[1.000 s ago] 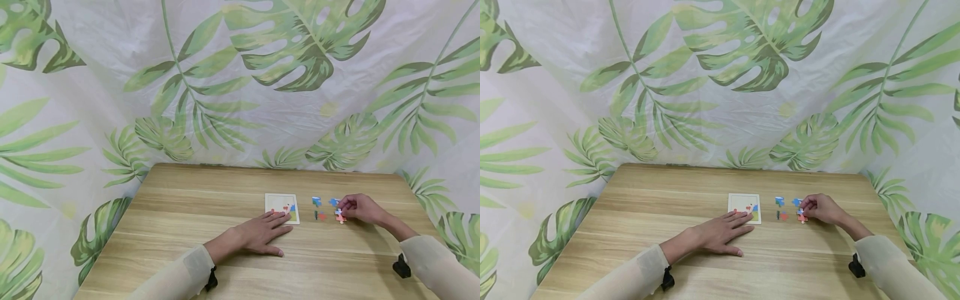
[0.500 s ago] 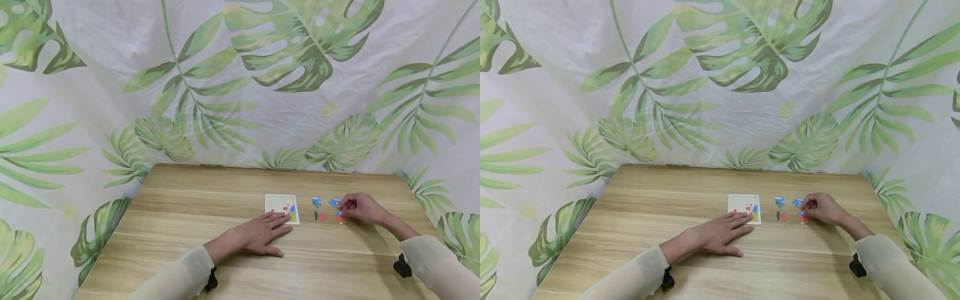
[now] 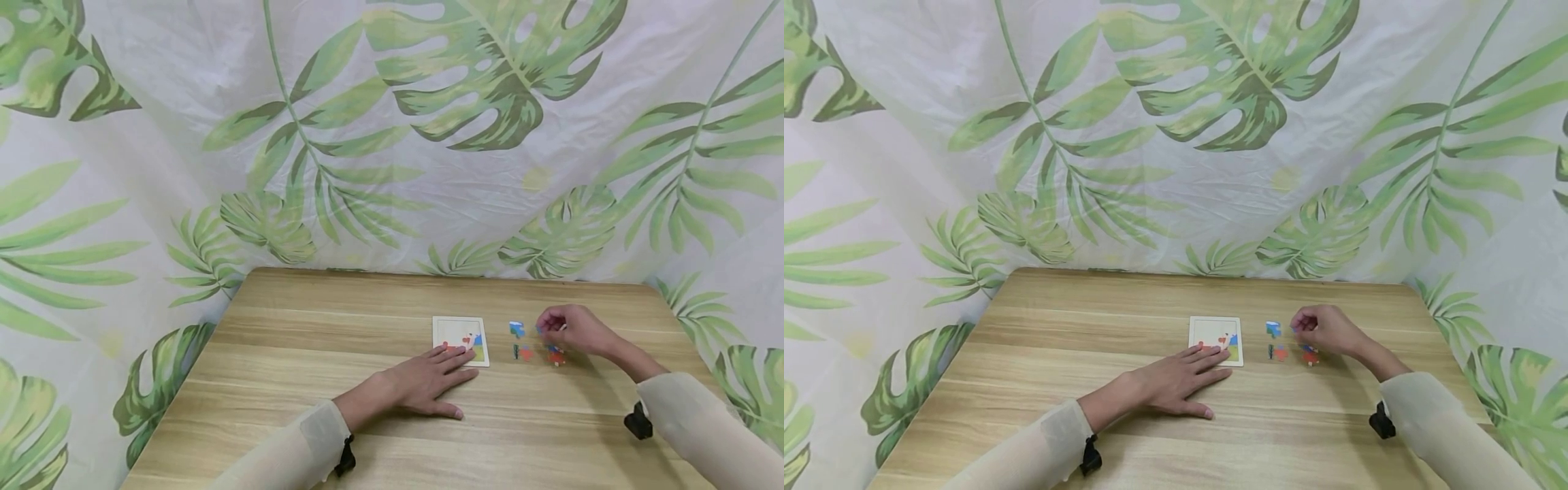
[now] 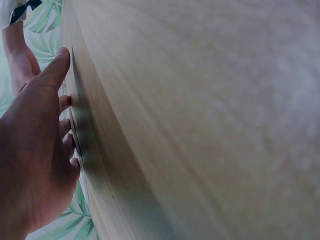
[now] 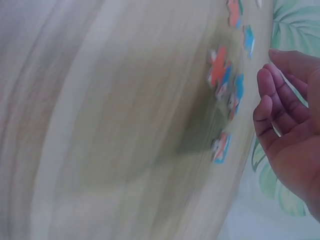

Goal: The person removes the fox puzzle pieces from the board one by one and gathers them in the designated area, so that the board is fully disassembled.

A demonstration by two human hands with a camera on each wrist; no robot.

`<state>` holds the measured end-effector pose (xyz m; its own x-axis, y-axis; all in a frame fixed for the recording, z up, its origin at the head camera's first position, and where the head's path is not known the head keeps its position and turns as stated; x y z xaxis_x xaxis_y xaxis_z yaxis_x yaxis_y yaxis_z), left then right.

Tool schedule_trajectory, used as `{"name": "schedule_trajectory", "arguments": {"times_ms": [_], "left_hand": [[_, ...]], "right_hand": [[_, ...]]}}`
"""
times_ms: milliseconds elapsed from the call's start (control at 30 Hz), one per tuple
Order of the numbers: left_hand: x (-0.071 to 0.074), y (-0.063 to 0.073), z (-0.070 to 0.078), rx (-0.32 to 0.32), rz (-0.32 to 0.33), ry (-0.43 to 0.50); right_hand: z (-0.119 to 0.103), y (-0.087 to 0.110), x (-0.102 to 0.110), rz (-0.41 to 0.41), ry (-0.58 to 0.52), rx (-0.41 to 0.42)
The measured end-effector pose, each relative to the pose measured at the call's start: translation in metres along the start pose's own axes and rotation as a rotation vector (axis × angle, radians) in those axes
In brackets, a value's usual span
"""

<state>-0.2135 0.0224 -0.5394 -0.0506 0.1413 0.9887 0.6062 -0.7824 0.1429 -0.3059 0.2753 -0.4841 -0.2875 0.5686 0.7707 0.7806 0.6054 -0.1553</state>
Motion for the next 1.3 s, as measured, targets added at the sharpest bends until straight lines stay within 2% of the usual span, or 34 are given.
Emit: {"name": "schedule_trajectory", "arguments": {"times_ms": [200, 467, 967, 1300], "left_hand": [[0.001, 0.001, 0.000, 0.003, 0.000, 0.000], [0.002, 0.001, 0.001, 0.000, 0.003, -0.003], [0.003, 0.001, 0.000, 0.001, 0.009, -0.002], [0.006, 0.004, 0.001, -0.002, 0.014, 0.007]], "right_hand": [[-0.011, -0.014, -0.005, -0.006, -0.011, 0.039], [-0.020, -0.031, -0.021, -0.045, -0.079, 0.060], [-0.040, -0.068, -0.052, -0.093, -0.116, 0.178], [-0.044, -0.083, -0.068, -0.148, -0.132, 0.179]]}}
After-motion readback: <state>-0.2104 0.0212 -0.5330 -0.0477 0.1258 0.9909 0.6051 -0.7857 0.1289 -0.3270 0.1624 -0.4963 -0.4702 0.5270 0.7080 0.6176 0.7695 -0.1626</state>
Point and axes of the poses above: each hand's wrist, its own y-axis away from the middle knuckle, its own x-axis out of the back of the hand, z = x × y, the point moved 9 cm from there along -y, towards the middle knuckle, and after that the axes turned 13 degrees about x, right-handed, at the moved point
